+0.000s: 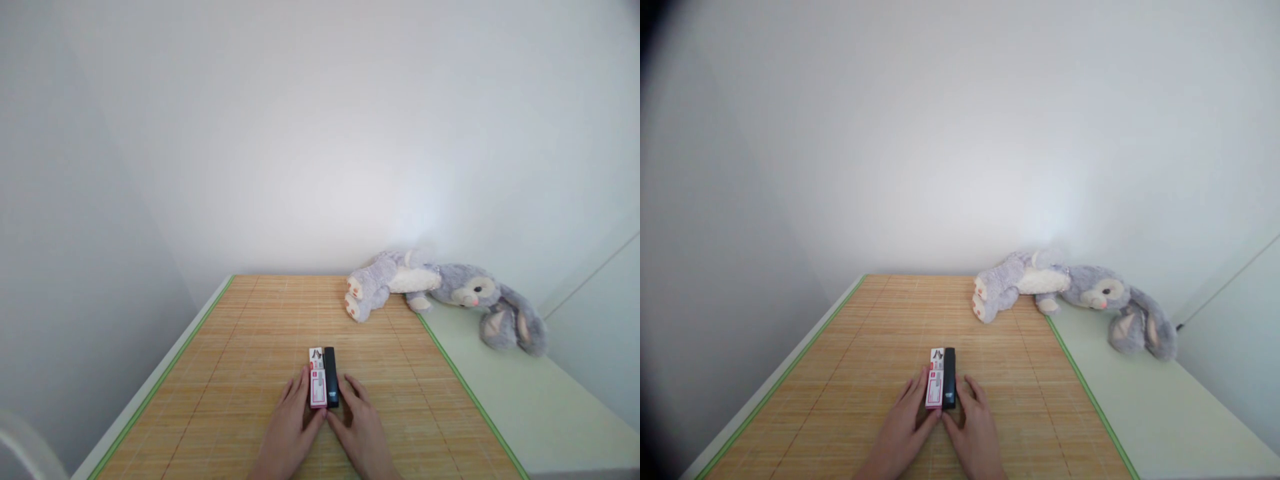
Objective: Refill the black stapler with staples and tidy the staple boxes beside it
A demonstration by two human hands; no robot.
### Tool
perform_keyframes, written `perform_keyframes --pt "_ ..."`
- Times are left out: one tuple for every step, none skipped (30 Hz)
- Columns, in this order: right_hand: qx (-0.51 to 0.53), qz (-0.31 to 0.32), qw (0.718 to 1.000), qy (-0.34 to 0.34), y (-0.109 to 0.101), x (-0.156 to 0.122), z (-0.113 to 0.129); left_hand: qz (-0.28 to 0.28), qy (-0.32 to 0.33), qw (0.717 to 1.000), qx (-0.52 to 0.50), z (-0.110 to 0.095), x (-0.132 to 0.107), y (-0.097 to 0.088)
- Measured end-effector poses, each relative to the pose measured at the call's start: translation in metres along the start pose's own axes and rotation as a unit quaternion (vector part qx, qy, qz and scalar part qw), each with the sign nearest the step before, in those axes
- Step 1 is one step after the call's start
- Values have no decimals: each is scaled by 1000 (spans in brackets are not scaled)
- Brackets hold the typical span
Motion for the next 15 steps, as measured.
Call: perform_keyframes --pt "-2 2 1000 1 0 0 1 2 2 1000 -1 -1 0 -2" --pt "-3 2 1000 3 0 -1 1 5 5 1000 -1 -3 -1 -4" --pt "-3 3 1000 6 0 -1 1 9 9 1000 -1 -4 -1 -4" --pt "0 3 1000 7 0 -1 1 14 13 1000 0 -5 -1 -4" --pt "3 2 1000 8 0 -1 1 20 16 1000 2 -5 -1 -3" --pt "7 1 1000 7 -1 0 1 25 16 1000 3 -4 -1 -1" --pt "10 -1 1000 6 -1 0 1 27 14 1000 3 -3 -1 1" --pt "11 -4 1000 6 -1 0 1 27 9 1000 2 -1 -1 2" --pt "11 -4 1000 6 -1 1 0 26 2 1000 2 1 -1 4" --pt "8 -5 1000 8 -1 1 -1 24 -5 1000 1 4 -1 6" --pt "6 -5 1000 9 -1 1 -2 20 -12 1000 0 6 -1 8" --pt "4 -5 1000 9 -1 2 -3 14 -18 1000 -2 7 -2 9" --pt "4 -6 1000 8 -1 2 -3 10 -22 1000 -3 8 -2 10" --pt "5 -6 1000 6 0 2 -3 6 -25 1000 -5 9 -2 10" --pt "7 -8 1000 5 0 2 -4 2 -27 1000 -7 9 -2 10"
Point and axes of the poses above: each hand's wrist, its own x-axis towards the middle knuckle, its own y-axis out of the palm, z = x × y, the point moved 10 cm from there along x, towards the middle knuckle, and after that the axes turned 7 degrees about -x, right-handed, at the moved point
